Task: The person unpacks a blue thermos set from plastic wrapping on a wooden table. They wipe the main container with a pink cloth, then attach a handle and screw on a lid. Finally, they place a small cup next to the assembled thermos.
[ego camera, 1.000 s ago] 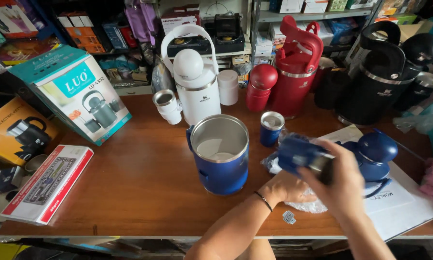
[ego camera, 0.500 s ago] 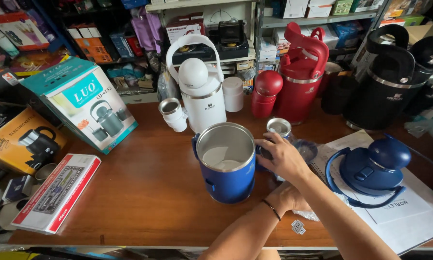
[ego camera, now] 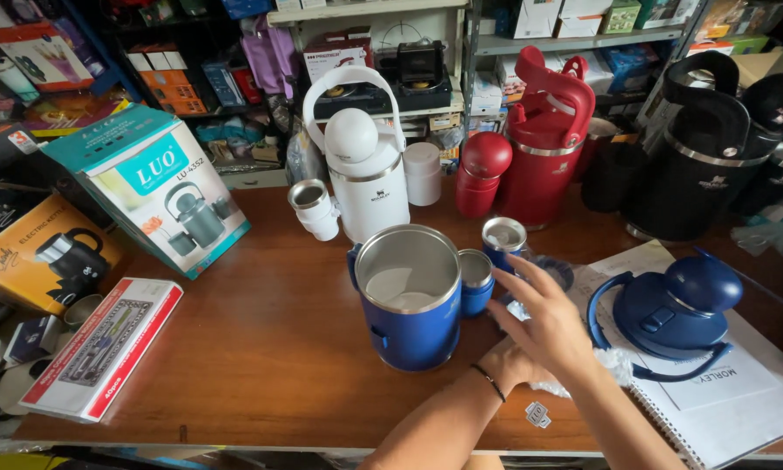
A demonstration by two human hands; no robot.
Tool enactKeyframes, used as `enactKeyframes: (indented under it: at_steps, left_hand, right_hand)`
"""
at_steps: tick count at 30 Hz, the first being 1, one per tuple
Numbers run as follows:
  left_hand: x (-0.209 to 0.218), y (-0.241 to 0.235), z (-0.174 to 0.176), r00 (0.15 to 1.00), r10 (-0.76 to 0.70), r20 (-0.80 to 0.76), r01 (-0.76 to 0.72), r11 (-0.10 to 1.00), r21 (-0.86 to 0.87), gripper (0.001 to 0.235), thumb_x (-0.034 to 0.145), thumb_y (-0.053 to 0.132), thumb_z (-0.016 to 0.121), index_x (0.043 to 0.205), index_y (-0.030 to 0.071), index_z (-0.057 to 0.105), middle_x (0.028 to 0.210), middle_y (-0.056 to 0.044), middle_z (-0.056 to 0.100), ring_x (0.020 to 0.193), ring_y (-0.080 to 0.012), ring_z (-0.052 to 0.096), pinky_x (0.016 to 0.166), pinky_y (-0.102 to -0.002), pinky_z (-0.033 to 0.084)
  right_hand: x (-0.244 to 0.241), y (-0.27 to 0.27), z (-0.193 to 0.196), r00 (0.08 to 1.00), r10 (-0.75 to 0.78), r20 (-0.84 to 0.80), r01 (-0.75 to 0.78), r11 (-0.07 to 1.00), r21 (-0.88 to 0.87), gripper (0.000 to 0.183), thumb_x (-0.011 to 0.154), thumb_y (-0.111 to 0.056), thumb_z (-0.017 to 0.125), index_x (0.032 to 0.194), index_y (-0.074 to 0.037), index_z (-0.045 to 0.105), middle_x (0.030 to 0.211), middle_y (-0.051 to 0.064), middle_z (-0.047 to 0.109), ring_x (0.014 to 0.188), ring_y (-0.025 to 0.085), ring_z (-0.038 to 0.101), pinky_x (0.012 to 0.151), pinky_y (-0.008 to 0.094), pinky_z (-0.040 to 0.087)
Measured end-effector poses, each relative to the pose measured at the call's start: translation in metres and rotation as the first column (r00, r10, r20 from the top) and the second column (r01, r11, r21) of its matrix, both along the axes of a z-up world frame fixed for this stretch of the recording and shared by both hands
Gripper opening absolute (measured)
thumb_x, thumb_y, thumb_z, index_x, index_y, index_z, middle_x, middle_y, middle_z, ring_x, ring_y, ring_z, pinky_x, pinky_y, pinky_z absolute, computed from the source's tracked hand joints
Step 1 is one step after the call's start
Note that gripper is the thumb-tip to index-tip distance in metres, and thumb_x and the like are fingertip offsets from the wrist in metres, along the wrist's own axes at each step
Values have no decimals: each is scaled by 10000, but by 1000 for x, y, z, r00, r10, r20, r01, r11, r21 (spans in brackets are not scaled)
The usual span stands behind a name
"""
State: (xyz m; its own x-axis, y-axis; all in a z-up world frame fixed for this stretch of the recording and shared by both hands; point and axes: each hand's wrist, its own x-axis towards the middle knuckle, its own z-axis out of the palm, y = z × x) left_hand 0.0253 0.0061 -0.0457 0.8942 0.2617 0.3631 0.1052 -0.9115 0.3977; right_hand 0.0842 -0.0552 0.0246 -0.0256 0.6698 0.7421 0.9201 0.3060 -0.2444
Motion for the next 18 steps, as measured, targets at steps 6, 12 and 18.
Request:
enactKeyframes:
  at_steps: [6, 12, 18]
  left_hand:
    - [13, -11, -10, 1000, 15, -20, -16, 999, -41, 327, 925, 29, 524, 1217, 137, 623, 1153, -69, 688, 912, -372, 713, 665, -510, 531]
    - [14, -1, -17, 891, 14, 454, 121, 956, -266, 195, 932, 286, 614, 931, 93, 591, 922, -97, 660, 881, -285, 656, 775, -381, 450]
    - [27, 14, -42, 837, 215, 502, 56, 880, -472, 166, 860, 189, 717, 980, 98, 647, 897, -66, 695, 830, -232, 652, 748, -348, 478]
  right_hand:
    - [20, -82, -23, 961, -180, -209, 226, 947, 227, 315, 961, -26, 693, 1269, 35, 672, 1344, 250, 628, 1255, 354, 629, 1088, 437, 532]
    - [42, -97, -80, 876, -163, -453, 188, 982, 9, 976, 749, -298, 772, 1555, 27, 328, 1494, 265, 431, 1323, 355, 489, 1071, 442, 454]
    - [41, -89, -80, 755, -323, -571, 246, 946, -210, 855, 755, -247, 820, 1503, -77, 443, 1494, 116, 570, 806, 160, 652, 690, 300, 514]
